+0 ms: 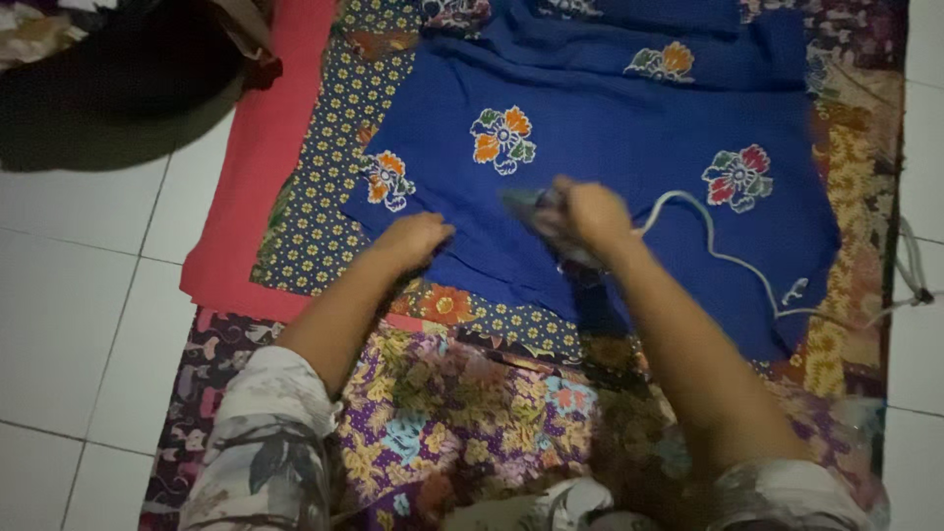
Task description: The person irons a blue floral cloth laid out on a patterned mat, smoothing it with an iron and adjusting its position. The person then folds the cloth neatly and places it aside before picking up a yellow cloth to begin ironing.
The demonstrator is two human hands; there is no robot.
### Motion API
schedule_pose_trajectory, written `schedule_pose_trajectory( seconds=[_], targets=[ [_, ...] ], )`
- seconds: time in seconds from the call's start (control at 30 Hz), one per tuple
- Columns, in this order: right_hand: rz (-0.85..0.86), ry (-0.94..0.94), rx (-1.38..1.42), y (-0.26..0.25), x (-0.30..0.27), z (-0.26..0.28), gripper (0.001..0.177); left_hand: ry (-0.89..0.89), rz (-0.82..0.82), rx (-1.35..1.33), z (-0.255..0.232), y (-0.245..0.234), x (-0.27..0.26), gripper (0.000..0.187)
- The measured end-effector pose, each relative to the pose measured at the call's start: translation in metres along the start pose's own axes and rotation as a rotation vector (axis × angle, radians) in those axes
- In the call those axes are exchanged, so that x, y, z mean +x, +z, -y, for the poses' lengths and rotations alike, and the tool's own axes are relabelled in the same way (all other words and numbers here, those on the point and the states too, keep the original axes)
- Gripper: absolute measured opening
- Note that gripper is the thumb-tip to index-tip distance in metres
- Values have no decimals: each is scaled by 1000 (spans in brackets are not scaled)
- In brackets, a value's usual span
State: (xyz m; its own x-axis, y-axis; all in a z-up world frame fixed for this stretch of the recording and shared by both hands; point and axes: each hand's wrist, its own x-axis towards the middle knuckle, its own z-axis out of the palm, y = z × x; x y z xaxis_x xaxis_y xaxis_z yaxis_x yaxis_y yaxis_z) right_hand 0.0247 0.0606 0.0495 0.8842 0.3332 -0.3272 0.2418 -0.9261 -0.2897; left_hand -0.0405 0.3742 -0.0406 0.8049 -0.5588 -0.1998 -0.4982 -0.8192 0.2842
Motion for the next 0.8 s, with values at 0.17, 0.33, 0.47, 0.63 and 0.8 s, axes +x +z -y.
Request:
schedule_pose_trajectory(
  seconds=[0.17,0.33,0.47,0.63,0.8],
  targets=[
    [-47,-123,-62,11,-23,2,39,-210,305,-122,13,-12,-10,20],
    [-179,-24,-12,-4,-13,-14,39,-326,296,-105,7,-7,-24,24],
    [-14,-239,-99,8,-46,-3,39,-461,308,-259,4,-4,-16,25],
    [290,-250,-188,33,-94,6,38,-507,-35,-139,23,-22,-3,30],
    [-26,53,-67,16,-53,-15,44,-874,-444,-96,59,-28,-11,29]
  ],
)
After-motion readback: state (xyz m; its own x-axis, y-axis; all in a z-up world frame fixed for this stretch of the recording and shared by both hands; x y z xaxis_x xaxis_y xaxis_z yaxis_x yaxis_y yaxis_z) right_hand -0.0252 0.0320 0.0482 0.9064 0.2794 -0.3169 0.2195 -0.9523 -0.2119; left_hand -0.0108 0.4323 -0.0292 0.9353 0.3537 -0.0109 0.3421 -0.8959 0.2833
